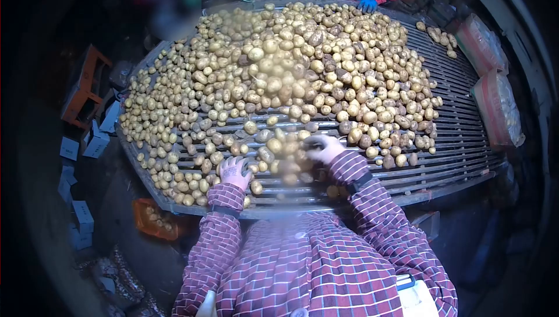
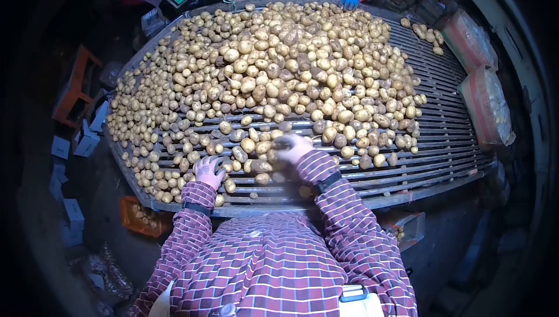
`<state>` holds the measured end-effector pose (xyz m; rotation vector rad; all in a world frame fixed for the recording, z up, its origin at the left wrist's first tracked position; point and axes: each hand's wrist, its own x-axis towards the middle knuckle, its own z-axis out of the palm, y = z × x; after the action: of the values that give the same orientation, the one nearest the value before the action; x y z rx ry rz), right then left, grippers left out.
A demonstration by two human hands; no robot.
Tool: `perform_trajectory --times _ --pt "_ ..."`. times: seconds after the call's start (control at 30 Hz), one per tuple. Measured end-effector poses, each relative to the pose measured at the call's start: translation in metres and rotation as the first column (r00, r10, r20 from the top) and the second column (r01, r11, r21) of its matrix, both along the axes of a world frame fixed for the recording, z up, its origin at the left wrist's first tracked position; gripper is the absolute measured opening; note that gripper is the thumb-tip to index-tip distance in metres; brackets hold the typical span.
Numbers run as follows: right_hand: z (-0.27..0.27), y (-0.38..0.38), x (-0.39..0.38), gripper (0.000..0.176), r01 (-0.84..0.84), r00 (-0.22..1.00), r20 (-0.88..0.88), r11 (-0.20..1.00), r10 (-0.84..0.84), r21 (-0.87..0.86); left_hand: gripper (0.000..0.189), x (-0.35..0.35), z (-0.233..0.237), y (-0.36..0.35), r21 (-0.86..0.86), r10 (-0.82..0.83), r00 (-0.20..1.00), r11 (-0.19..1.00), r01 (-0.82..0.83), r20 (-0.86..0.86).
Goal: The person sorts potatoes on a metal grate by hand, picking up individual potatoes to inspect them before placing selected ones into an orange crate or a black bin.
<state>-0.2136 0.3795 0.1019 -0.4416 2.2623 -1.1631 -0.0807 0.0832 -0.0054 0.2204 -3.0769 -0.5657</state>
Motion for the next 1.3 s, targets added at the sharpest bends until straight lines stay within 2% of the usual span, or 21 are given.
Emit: perform_trajectory --times 0.03,0.1,0.23,0.27,0.3,0.33,0.37,0.47,0.57,0.6,0.63,0.67,0.73,0.83,0.9,1.0,1.03,1.13,1.2,1.23,1.3 --pt "-0.008 -0.011 0.008 0.037 -0.119 0.958 -0.235 0.975 0.162 0.188 0.046 0.0 0.002 0.0 0.006 0.0 1.0 1.0 0.001 -0.009" --pt "-0.001 -0.035 0.02 0.048 -0.245 0.944 -0.064 0.819 0.322 0.518 0.042 -0.001 0.008 0.006 0.003 0.014 0.998 1.0 -0.013 -0.058" --pt "-0.013 -0.047 0.039 0.035 -0.172 0.891 -0.226 0.754 0.393 0.633 0.029 -0.012 0.046 0.05 0.064 -0.066 0.963 0.994 0.086 -0.26" --pt "-0.011 -0.051 0.041 0.032 -0.15 0.886 -0.241 0.737 0.395 0.659 0.028 -0.023 0.065 0.067 0.285 -0.142 0.986 0.945 0.162 -0.091" --pt "-0.008 -0.054 0.044 0.032 -0.114 0.888 -0.256 0.723 0.381 0.681 0.033 -0.035 0.083 0.087 0.15 -0.28 0.903 0.958 0.243 0.326" --pt "-0.007 -0.058 0.052 0.032 -0.079 0.886 -0.278 0.711 0.371 0.699 0.04 -0.027 0.048 0.098 -0.004 -0.29 0.949 0.956 0.293 0.122" --pt "-0.004 -0.062 0.056 0.033 -0.047 0.883 -0.297 0.698 0.364 0.715 0.043 -0.027 0.058 0.115 -0.185 -0.247 0.952 0.942 0.28 0.182" --pt "0.018 -0.051 0.047 0.039 -0.143 0.91 -0.21 0.746 0.357 0.65 0.044 -0.035 0.052 0.112 -0.107 -0.25 0.959 0.958 0.264 0.129" --pt "-0.018 -0.023 0.025 0.03 0.015 0.972 -0.235 0.993 0.013 0.117 0.048 -0.037 0.07 0.105 0.019 -0.29 0.937 0.956 0.292 0.195" --pt "-0.03 -0.016 0.021 0.03 0.154 0.986 0.081 0.977 -0.143 -0.146 0.048 -0.036 0.081 0.102 0.063 -0.284 0.937 0.959 0.277 0.204" --pt "0.041 -0.01 0.032 0.036 0.23 0.926 0.305 0.973 -0.222 0.012 0.049 -0.034 0.088 0.1 0.11 -0.279 0.936 0.959 0.261 0.215" --pt "0.032 0.004 0.034 0.041 -0.003 1.0 -0.021 0.998 0.004 0.064 0.051 -0.031 0.093 0.101 0.077 -0.257 0.949 0.966 0.246 0.185" --pt "0.003 0.042 0.039 0.055 -0.235 0.866 -0.412 0.958 0.283 0.163 0.052 -0.026 0.117 0.105 0.461 -0.054 0.96 0.883 -0.082 0.274" --pt "0.007 0.052 0.052 0.057 -0.094 0.99 0.085 0.978 0.111 -0.188 0.055 -0.021 0.133 0.108 0.731 0.063 0.975 0.652 -0.201 0.212" --pt "0.022 0.05 0.07 0.051 0.136 0.897 0.439 0.911 0.054 -0.389 0.054 -0.016 0.141 0.121 0.782 0.082 0.996 0.619 -0.071 0.026" --pt "0.017 0.039 0.093 0.029 0.425 0.764 0.644 0.764 -0.015 -0.486 0.048 -0.017 0.137 0.155 0.504 -0.13 0.956 0.826 0.251 -0.263" --pt "0.013 0.046 0.096 0.033 0.427 0.77 0.638 0.766 -0.028 -0.481 0.047 -0.016 0.143 0.165 0.311 -0.224 0.92 0.892 0.326 -0.323" --pt "0.004 0.064 0.104 0.042 0.527 0.721 0.69 0.697 -0.063 -0.487 0.051 -0.015 0.153 0.173 0.453 -0.296 0.881 0.771 0.448 -0.369" --pt "0.031 0.088 0.129 0.034 0.243 0.959 0.256 0.818 -0.121 -0.522 0.051 -0.014 0.153 0.179 0.523 -0.34 0.867 0.696 0.492 -0.364" --pt "0.037 0.098 0.136 0.033 0.201 0.98 0.092 0.84 -0.179 -0.504 0.052 -0.013 0.146 0.179 0.52 -0.366 0.87 0.699 0.491 -0.331" --pt "0.034 0.124 0.144 0.031 0.387 0.909 0.088 0.745 -0.407 -0.544 0.046 -0.013 0.103 0.169 0.505 -0.341 0.91 0.757 0.414 -0.234"
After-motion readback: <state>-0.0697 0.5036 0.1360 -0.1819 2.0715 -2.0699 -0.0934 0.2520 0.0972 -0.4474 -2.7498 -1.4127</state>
